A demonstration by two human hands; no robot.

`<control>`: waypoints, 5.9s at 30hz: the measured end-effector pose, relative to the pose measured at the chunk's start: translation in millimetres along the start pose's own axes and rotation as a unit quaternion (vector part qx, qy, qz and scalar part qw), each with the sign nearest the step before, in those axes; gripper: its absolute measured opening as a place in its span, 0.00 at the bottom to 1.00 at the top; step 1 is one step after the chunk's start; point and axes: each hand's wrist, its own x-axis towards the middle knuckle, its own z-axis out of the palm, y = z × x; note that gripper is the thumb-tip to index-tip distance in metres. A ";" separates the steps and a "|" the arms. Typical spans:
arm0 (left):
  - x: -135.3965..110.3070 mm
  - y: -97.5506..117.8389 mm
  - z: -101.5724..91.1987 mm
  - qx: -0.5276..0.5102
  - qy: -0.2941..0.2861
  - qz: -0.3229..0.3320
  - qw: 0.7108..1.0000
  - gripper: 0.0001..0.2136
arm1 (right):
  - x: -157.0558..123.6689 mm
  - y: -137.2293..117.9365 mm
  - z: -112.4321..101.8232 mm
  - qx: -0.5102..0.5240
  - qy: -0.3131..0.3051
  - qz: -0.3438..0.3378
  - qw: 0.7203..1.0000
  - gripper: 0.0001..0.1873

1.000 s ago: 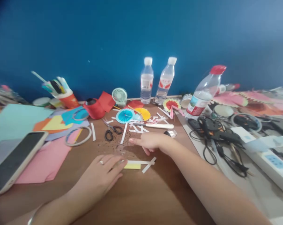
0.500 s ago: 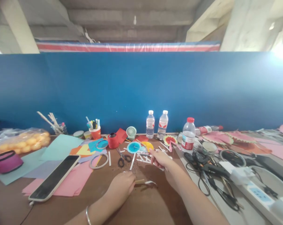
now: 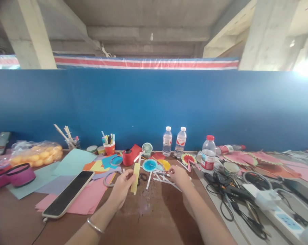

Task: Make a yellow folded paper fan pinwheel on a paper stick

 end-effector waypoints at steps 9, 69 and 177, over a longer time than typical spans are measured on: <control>18.7 -2.1 -15.5 -0.151 -0.021 -0.094 0.984 0.13 | -3.1 -39.3 28.7 -0.064 -0.069 -0.108 0.990 0.08; 22.1 -21.6 -36.8 0.058 -0.169 -0.138 0.974 0.17 | -19.5 -57.6 67.8 0.109 -0.320 -0.190 0.922 0.24; 25.4 -22.7 -31.2 0.002 -0.049 -0.137 0.989 0.05 | -30.4 -64.8 68.3 0.122 -0.305 -0.159 0.931 0.25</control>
